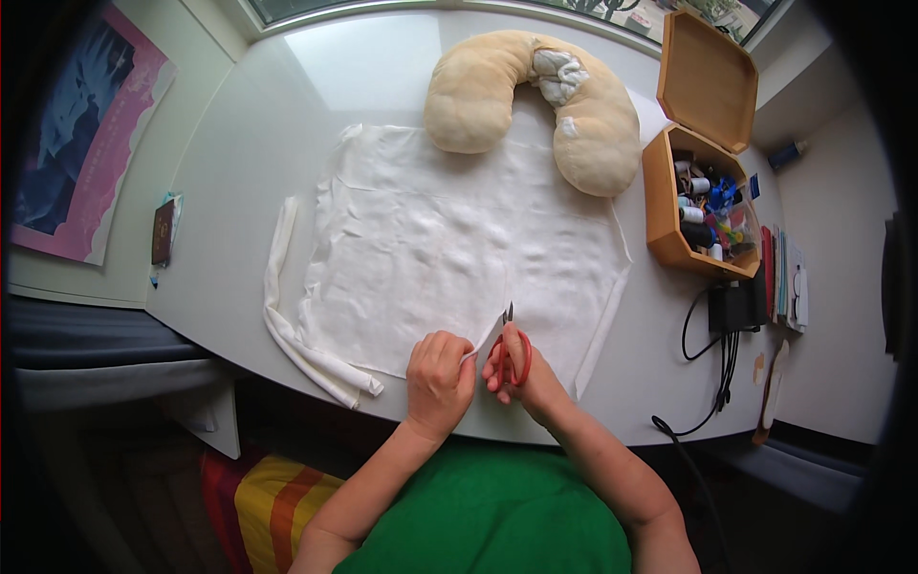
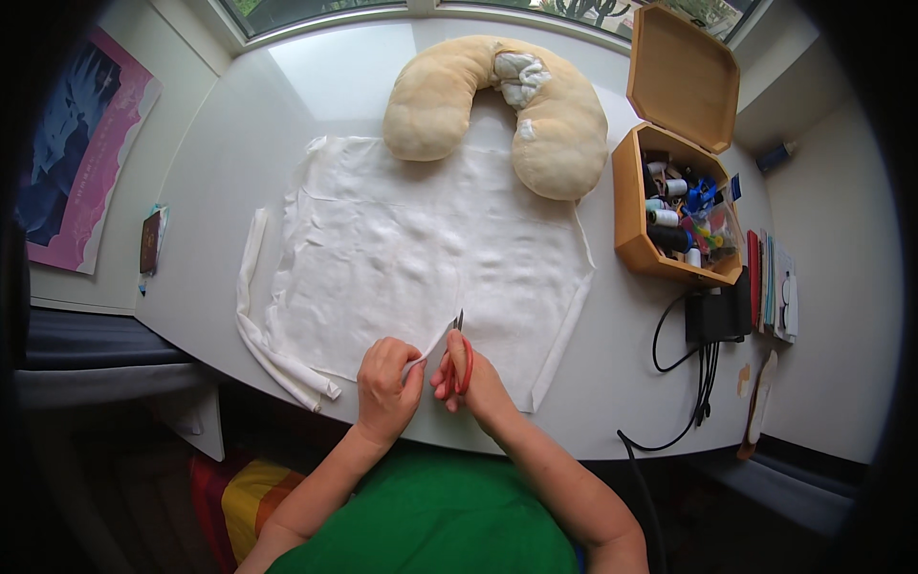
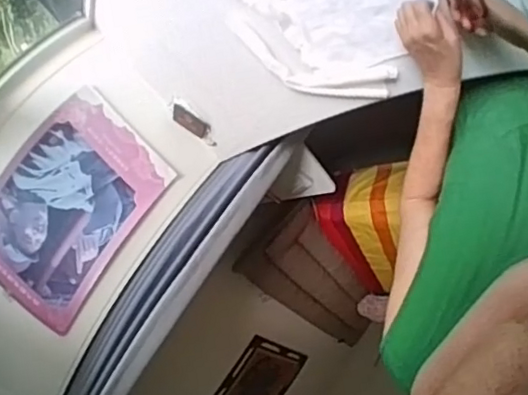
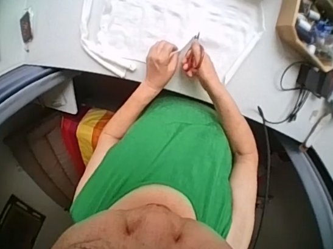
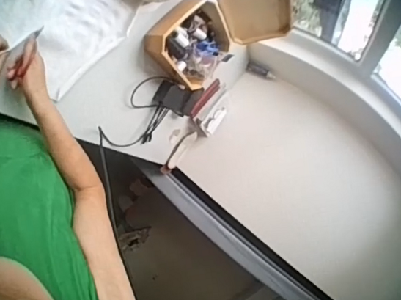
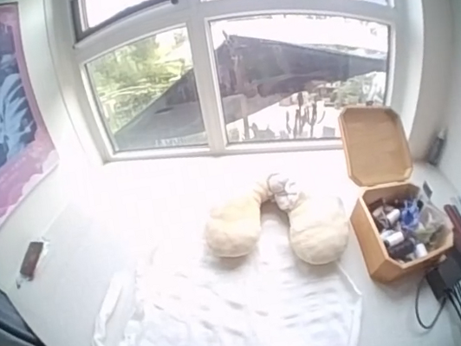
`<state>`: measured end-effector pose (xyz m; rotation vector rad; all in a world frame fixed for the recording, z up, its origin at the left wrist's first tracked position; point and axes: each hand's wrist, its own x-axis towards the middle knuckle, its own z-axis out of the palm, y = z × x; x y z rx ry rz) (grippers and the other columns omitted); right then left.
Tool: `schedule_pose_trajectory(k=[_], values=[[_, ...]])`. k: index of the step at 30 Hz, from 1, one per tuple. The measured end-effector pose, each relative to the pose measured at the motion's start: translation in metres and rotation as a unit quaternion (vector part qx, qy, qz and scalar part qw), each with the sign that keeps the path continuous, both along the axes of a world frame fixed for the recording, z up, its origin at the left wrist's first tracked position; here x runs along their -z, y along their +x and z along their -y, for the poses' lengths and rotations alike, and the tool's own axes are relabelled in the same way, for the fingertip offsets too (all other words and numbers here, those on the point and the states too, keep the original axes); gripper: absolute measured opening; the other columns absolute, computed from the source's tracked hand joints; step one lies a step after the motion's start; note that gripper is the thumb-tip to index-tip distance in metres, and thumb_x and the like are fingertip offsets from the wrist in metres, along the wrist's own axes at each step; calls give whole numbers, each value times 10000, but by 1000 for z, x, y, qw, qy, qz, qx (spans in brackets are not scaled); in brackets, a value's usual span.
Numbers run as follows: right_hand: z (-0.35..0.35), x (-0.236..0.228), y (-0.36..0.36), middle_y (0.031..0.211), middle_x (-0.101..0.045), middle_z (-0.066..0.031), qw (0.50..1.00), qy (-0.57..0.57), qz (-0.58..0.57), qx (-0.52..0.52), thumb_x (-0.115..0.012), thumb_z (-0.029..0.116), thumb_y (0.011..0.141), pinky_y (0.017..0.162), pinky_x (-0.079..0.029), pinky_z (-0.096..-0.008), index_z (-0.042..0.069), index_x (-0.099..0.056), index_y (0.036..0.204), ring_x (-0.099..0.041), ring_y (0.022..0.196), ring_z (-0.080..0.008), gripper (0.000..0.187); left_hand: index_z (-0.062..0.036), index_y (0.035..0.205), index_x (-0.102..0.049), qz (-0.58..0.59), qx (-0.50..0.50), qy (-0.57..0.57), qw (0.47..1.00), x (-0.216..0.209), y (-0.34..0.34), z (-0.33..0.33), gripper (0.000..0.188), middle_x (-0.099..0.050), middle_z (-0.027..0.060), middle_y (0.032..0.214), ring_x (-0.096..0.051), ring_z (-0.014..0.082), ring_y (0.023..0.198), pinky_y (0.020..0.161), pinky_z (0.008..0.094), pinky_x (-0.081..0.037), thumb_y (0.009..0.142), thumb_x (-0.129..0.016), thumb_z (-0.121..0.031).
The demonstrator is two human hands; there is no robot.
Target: Repairing a torn neck pillow by cutting fabric for a patch.
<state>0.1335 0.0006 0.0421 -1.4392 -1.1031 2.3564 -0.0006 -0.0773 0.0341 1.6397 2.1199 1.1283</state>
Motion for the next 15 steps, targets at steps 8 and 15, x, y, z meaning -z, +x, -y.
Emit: schedule_pose_trajectory(k=[8, 15], values=[[-19, 2, -1, 756, -595, -60, 999, -28, -1, -23, -340, 655, 992, 482, -441, -254, 75, -506, 853, -561, 595, -118, 619, -36, 837, -571, 9, 3, -2, 1000, -1, 0, 1, 129, -569, 117, 813, -562, 330, 779, 705, 422, -433, 746, -644, 18], [-18, 0, 0, 648, -523, -13, 999, 11, 22, -24, -338, 609, 1015, 422, -342, -235, 85, -498, 833, -461, 513, -84, 577, -30, 827, -558, 11, -2, 3, 1000, -4, -1, 0, 137, -567, 126, 797, -560, 346, 762, 695, 431, -436, 749, -657, 25]])
